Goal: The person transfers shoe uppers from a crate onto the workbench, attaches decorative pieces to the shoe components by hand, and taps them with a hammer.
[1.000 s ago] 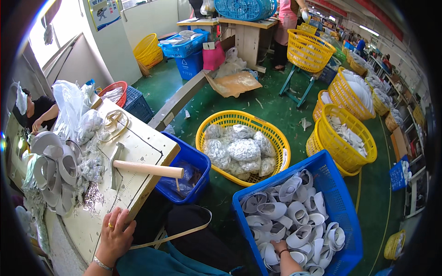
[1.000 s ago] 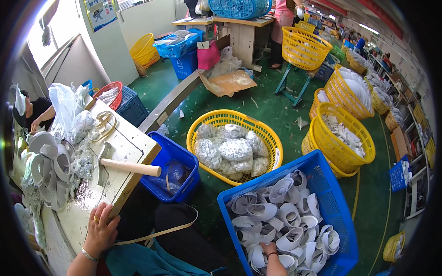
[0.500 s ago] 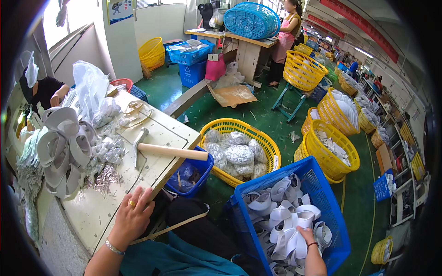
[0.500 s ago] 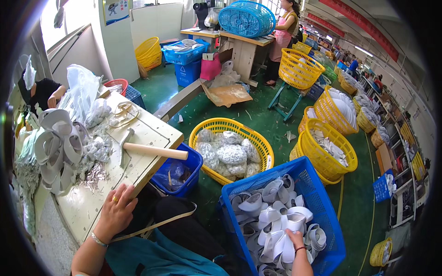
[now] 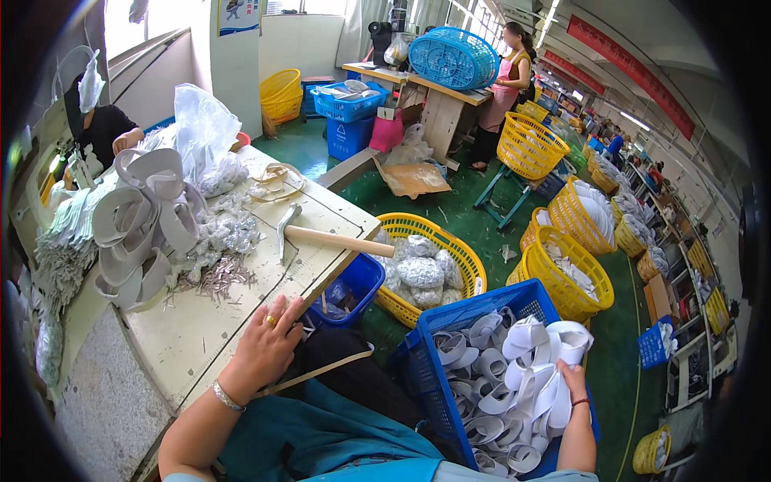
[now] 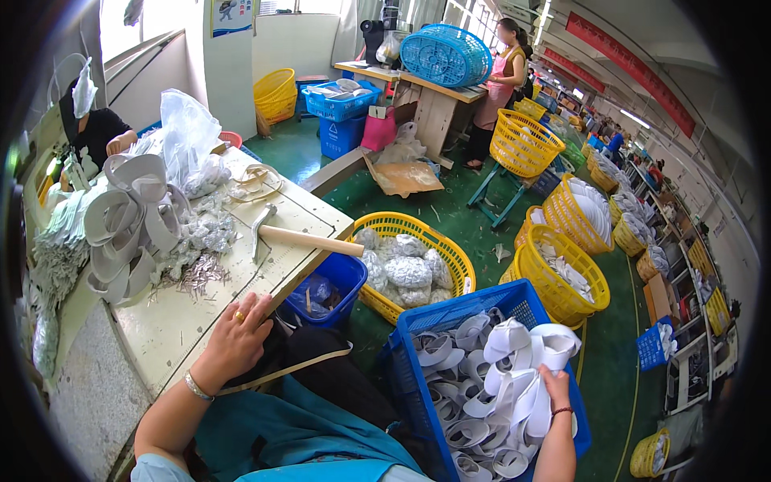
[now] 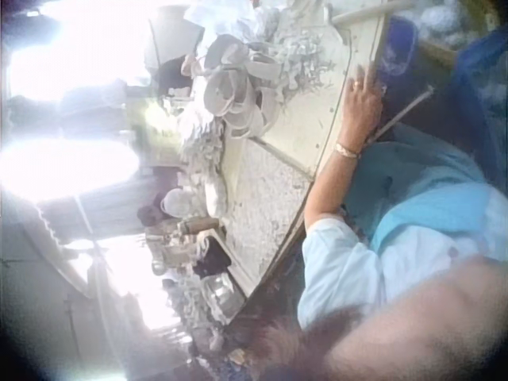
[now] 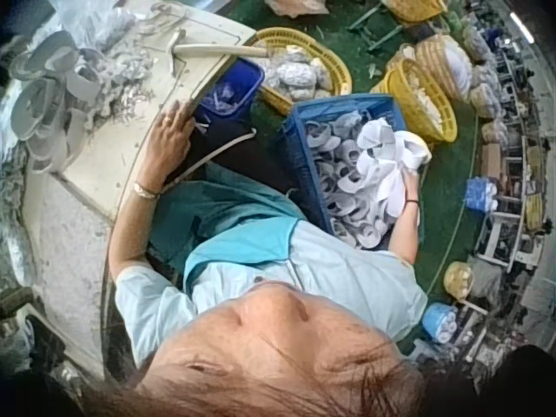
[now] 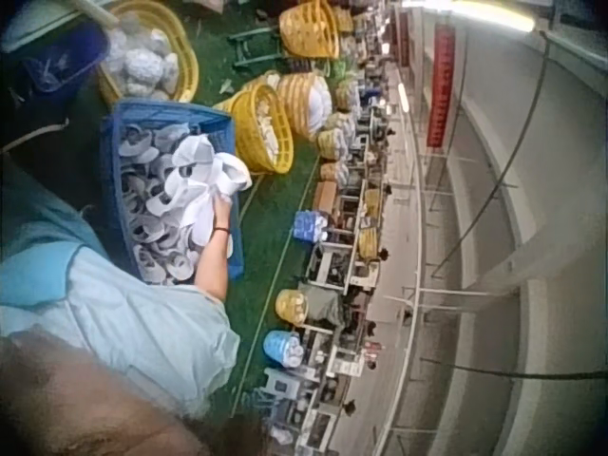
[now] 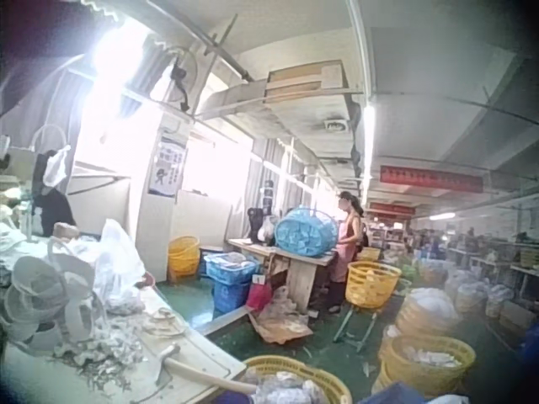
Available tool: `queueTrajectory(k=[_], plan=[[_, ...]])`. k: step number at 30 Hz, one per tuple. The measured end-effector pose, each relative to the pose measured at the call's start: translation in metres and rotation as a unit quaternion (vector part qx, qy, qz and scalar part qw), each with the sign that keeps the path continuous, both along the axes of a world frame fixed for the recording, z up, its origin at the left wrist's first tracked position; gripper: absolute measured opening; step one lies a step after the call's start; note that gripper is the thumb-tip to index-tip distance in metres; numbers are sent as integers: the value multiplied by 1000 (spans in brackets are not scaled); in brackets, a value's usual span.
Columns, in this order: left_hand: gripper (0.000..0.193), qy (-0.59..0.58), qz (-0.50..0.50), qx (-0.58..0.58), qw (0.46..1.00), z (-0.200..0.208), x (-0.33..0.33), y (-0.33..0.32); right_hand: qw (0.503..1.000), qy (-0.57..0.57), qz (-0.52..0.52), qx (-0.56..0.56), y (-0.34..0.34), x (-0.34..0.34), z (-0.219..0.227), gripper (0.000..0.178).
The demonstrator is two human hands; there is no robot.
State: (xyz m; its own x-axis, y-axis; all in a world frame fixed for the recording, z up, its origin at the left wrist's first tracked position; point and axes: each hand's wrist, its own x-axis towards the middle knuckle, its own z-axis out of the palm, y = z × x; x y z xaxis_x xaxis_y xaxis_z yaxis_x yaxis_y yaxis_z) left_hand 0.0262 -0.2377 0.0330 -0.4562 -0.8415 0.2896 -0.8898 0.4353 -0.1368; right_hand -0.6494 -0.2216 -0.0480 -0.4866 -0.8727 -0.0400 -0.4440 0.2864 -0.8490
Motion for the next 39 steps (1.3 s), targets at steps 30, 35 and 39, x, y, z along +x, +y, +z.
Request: queueTrajectory(k=[30, 35, 39], plan=[[52, 409, 153, 114, 892, 45, 119, 126, 685, 69, 688, -230, -128, 618, 344, 39], [40, 643, 300, -31, 704, 15, 217, 152, 611, -32, 744, -269, -127, 768, 322, 40], [42, 907, 310, -36, 284, 10, 256, 164, 604, 30, 734, -310, -124, 855, 275, 47]])
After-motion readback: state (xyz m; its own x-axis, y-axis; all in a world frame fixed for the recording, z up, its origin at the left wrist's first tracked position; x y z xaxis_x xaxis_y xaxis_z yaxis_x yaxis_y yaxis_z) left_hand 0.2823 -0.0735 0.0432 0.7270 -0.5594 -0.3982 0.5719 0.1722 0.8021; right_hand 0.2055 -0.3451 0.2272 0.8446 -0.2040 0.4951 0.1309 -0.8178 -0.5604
